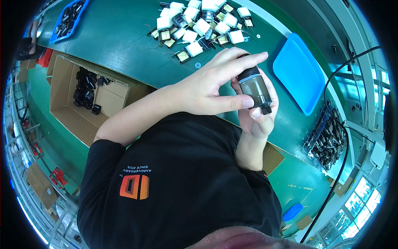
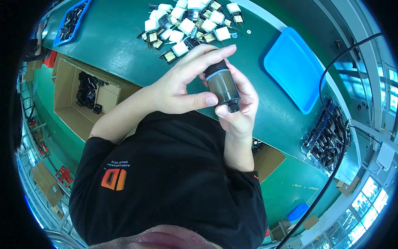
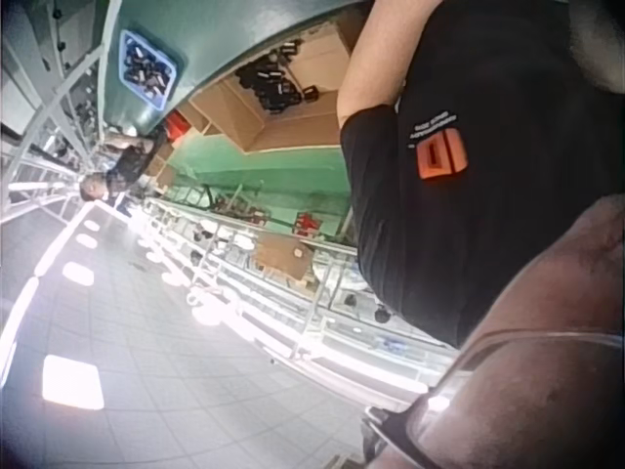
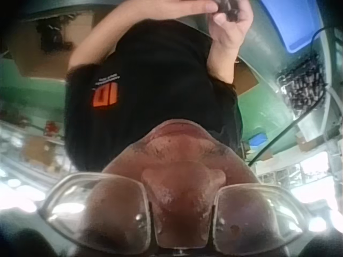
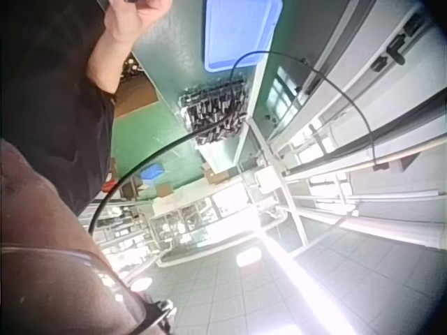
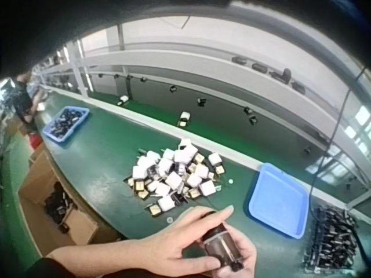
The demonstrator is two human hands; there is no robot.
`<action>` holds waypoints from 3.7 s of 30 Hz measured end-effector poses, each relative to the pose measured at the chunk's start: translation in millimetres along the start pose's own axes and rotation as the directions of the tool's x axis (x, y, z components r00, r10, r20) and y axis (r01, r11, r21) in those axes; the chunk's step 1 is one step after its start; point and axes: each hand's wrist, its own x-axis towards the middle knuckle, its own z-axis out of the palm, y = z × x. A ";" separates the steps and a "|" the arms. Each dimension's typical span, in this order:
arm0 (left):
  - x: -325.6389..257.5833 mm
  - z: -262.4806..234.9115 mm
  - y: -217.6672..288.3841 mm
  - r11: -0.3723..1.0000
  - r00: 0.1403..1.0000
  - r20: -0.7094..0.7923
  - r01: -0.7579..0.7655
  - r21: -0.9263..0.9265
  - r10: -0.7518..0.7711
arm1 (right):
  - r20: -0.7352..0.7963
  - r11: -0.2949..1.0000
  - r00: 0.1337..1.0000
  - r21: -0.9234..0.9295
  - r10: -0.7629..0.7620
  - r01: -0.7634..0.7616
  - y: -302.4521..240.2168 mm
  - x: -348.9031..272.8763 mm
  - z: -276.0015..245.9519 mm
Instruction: Manually assembling small plastic housings by fitting internal components into the main shell on a factory line.
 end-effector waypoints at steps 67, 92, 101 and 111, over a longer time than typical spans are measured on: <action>-234.8 -187.5 39.1 0.937 0.303 -0.909 -0.111 -0.331 -0.285 | -0.093 0.333 0.984 -0.942 -0.150 -0.038 67.5 398.4 -138.9; -17.4 -58.2 17.8 0.991 0.977 -0.190 0.111 0.075 -0.095 | 0.326 0.492 0.943 -0.811 -0.070 0.317 -36.5 58.4 29.4; -15.7 -49.4 16.8 0.940 0.984 -0.172 0.094 0.327 -0.039 | 0.288 0.488 0.956 -0.829 -0.049 0.274 -34.1 52.9 25.6; -19.8 -51.3 12.0 0.930 0.994 -0.106 0.040 0.364 -0.002 | 0.242 0.613 0.970 -0.766 -0.003 0.193 -23.0 51.1 15.3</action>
